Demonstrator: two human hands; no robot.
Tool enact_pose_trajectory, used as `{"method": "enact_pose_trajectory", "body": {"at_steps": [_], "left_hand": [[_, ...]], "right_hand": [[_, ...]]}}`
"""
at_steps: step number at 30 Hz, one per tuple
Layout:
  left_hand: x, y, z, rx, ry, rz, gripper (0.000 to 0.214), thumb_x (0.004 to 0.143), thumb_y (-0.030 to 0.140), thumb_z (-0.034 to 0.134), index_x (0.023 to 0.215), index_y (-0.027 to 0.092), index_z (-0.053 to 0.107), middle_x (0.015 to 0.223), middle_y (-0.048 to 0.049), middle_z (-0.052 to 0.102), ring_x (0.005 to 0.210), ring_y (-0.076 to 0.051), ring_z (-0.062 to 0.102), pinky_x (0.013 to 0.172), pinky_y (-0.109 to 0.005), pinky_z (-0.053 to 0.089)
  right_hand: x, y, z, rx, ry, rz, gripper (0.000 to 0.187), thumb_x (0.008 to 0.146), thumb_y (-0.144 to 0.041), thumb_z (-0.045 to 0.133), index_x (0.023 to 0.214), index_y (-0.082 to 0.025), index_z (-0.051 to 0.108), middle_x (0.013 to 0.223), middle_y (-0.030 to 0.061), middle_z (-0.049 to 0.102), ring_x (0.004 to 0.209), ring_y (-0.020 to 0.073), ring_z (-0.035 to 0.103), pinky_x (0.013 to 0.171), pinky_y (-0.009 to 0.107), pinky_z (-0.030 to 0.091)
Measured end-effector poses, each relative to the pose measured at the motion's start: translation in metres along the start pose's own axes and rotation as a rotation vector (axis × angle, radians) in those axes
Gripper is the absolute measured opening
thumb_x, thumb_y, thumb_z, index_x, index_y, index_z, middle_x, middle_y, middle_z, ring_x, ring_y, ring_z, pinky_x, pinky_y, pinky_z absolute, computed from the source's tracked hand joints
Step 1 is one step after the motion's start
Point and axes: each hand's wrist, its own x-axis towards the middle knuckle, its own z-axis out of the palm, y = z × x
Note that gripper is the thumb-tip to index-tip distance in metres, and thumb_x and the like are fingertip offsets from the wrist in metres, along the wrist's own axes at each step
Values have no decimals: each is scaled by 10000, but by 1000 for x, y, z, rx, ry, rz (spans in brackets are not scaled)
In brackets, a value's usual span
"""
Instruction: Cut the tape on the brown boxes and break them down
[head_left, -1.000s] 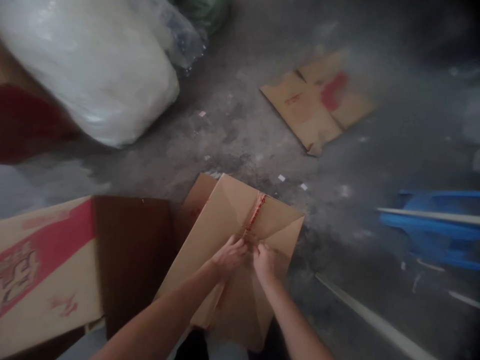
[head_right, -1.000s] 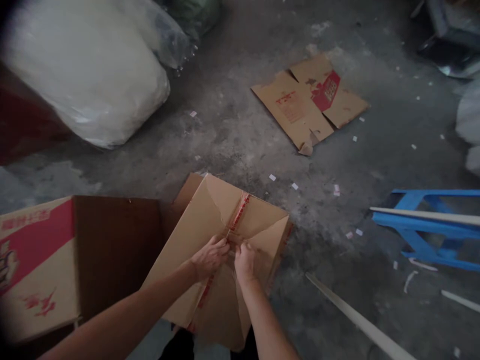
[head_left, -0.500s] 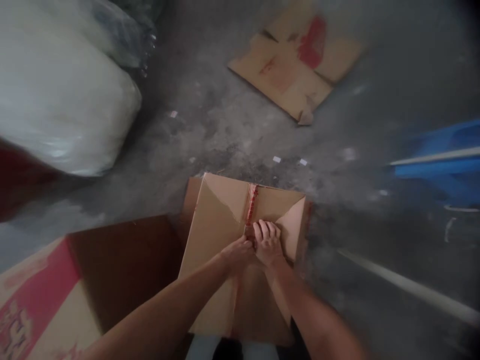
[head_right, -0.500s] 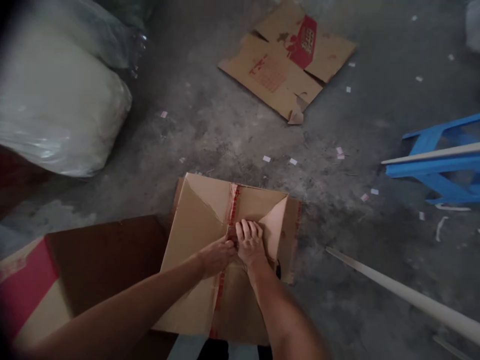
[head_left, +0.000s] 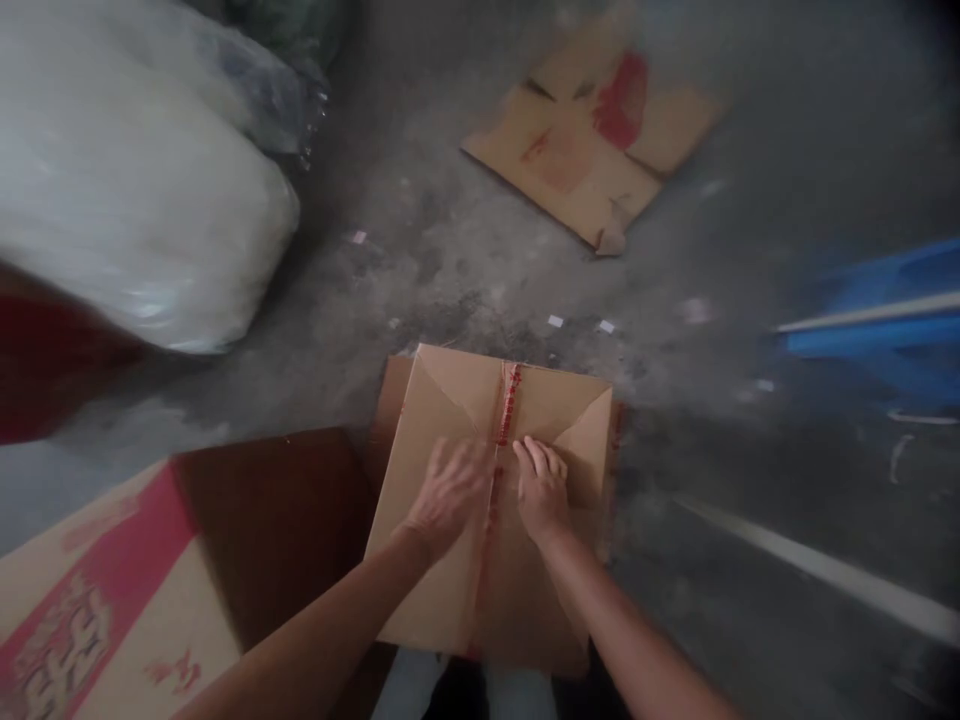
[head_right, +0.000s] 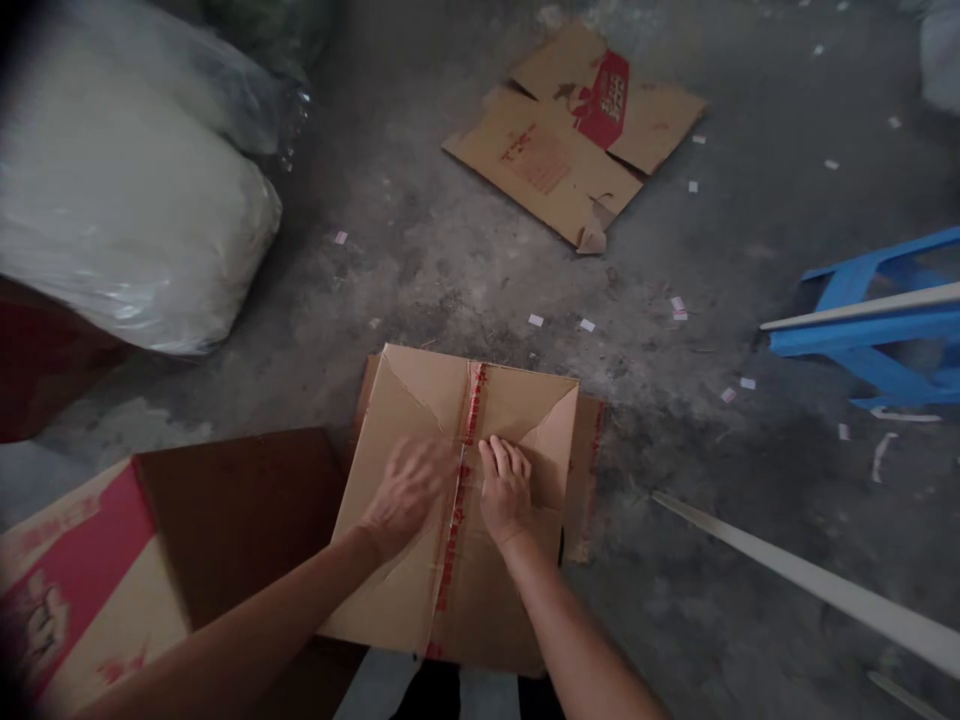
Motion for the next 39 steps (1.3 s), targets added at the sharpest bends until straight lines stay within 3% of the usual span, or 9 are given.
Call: {"method": "enact_pose_trajectory", "body": {"at_steps": [3,5,10,15,19,24,29,34,39], "left_hand": [[-34,-26,-2,-115,78,-803,935,882,548,582,1602,184,111,1597,-241,306,1453,-432,289,1115,-741,232],[-46,-31,6,-235,18,-1067,1115,820,705,560,1599,135,1,1564,-292,325,1407,-472,344,1029,-788,304],[-31,-4,16,-173,129,-943,1023,870,701,482,1604,220,-43,1608,-270,221,1450,-458,272,1058,-740,312],[-14,-11,16,-158,164,-1060,1351,631,800,693,1605,194,-21,1334,-233,502,1151,-423,526,899,-601,484],[-4,-16,14,-160,155,-1047,1347,649,752,721,1601,192,-50,1370,-263,465,1248,-443,479,982,-664,418],[40,14,5,-117,147,-721,862,858,466,637,1581,214,241,1650,-254,115,1526,-459,36,1132,-783,48],[43,27,18,-180,19,-205,563,952,225,428,1515,243,407,1646,-104,281,1524,-338,212,1167,-760,-60],[31,28,27,-178,119,-499,864,872,329,566,1605,180,136,1680,-138,111,1553,-307,109,1222,-668,4],[47,56,27,-116,114,-644,981,778,216,640,1606,289,118,1683,-181,3,1525,-471,-21,1084,-840,23]], "right_hand": [[-23,-37,5,316,-33,349,454,839,-19,408,1223,-148,613,1142,135,663,1082,208,618,966,334,504],[-33,-56,11,458,-76,500,429,830,-16,389,1157,-140,638,1058,123,682,976,186,660,890,282,538],[12,-52,-12,184,-19,269,484,856,-71,506,1333,-137,558,1328,176,580,1262,282,510,1086,426,432],[126,-18,-52,-269,-97,156,1277,640,-344,901,1601,-209,70,1659,204,104,1515,417,88,1187,658,164],[178,-8,-48,-372,-325,251,1584,336,-452,992,1597,-244,56,1630,251,168,1472,484,171,1135,751,109],[180,-17,-34,-419,-266,287,1462,341,-386,1001,1556,-175,216,1398,254,498,1310,442,414,1127,748,117],[181,-23,-32,-447,-259,322,1416,277,-428,1005,1489,-165,323,1331,226,523,1273,433,423,1105,750,128],[178,-16,-38,-393,-280,269,1327,331,-484,985,1452,-208,330,1328,211,517,1254,410,447,1083,745,166],[170,-4,-49,-326,-223,178,1275,426,-525,956,1476,-200,309,1405,204,481,1357,402,369,1136,715,132]]}}
